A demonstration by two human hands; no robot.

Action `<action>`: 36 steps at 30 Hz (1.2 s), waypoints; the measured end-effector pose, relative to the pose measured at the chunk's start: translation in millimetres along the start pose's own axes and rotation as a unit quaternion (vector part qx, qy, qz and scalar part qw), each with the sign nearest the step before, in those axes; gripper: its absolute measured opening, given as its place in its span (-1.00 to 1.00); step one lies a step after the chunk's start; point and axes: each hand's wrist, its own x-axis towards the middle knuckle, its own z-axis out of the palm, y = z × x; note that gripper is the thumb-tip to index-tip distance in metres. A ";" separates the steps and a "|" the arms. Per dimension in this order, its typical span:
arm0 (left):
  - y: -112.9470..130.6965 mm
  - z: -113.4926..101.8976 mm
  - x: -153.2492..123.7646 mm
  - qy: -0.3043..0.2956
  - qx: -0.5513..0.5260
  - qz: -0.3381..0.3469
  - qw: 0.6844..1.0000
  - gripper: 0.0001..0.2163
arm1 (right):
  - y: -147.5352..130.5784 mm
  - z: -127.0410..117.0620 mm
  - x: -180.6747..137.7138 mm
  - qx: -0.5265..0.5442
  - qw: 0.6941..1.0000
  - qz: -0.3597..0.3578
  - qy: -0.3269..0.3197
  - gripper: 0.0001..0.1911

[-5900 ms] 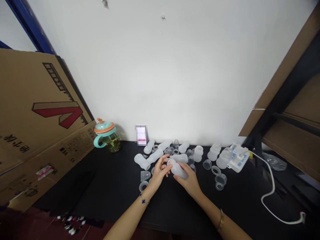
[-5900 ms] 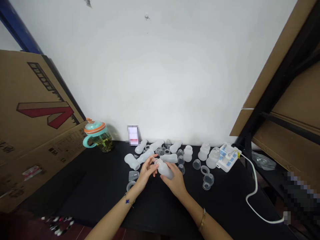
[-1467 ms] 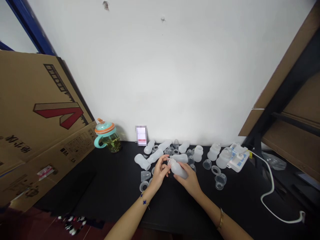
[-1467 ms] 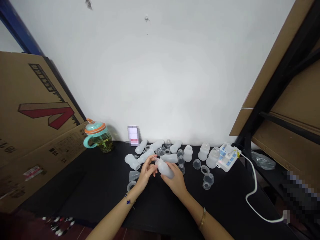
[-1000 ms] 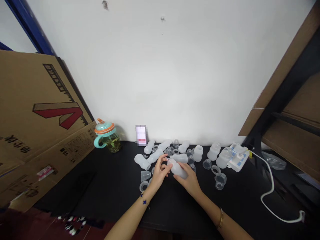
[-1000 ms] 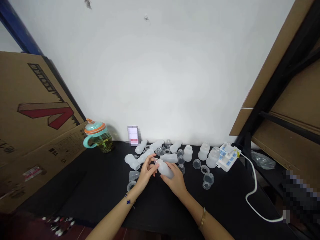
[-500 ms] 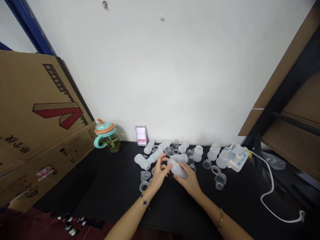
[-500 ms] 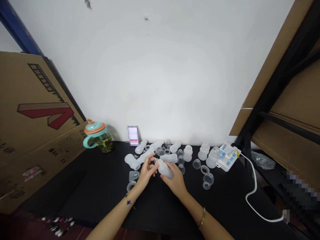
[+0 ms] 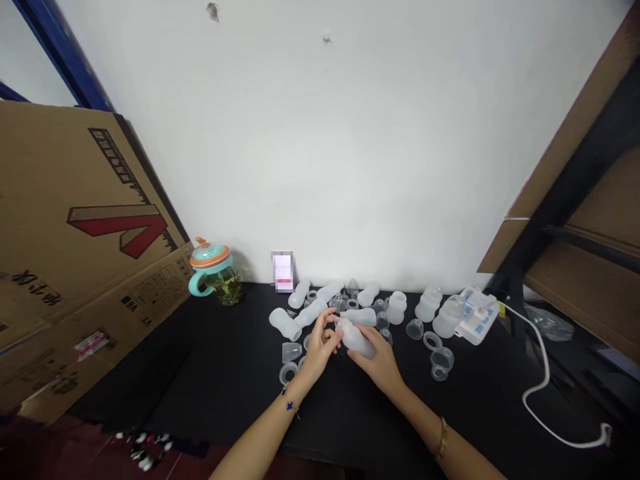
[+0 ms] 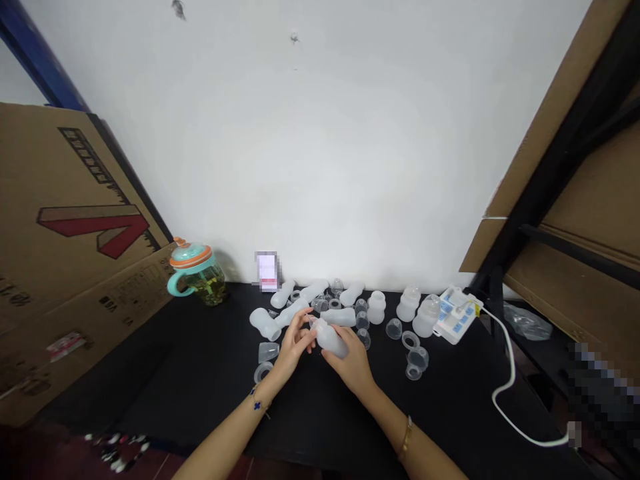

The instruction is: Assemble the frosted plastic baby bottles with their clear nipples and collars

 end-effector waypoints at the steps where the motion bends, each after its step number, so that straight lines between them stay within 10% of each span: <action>1: 0.5 0.4 -0.2 0.002 0.001 0.000 1.000 -0.49 | -0.2 -0.1 0.2 -0.001 1.000 -0.001 0.001 -0.57; 36: -4.5 1.4 2.1 0.022 0.048 0.007 0.999 -0.52 | 3.3 1.4 -0.3 0.000 1.000 -0.003 0.004 -0.55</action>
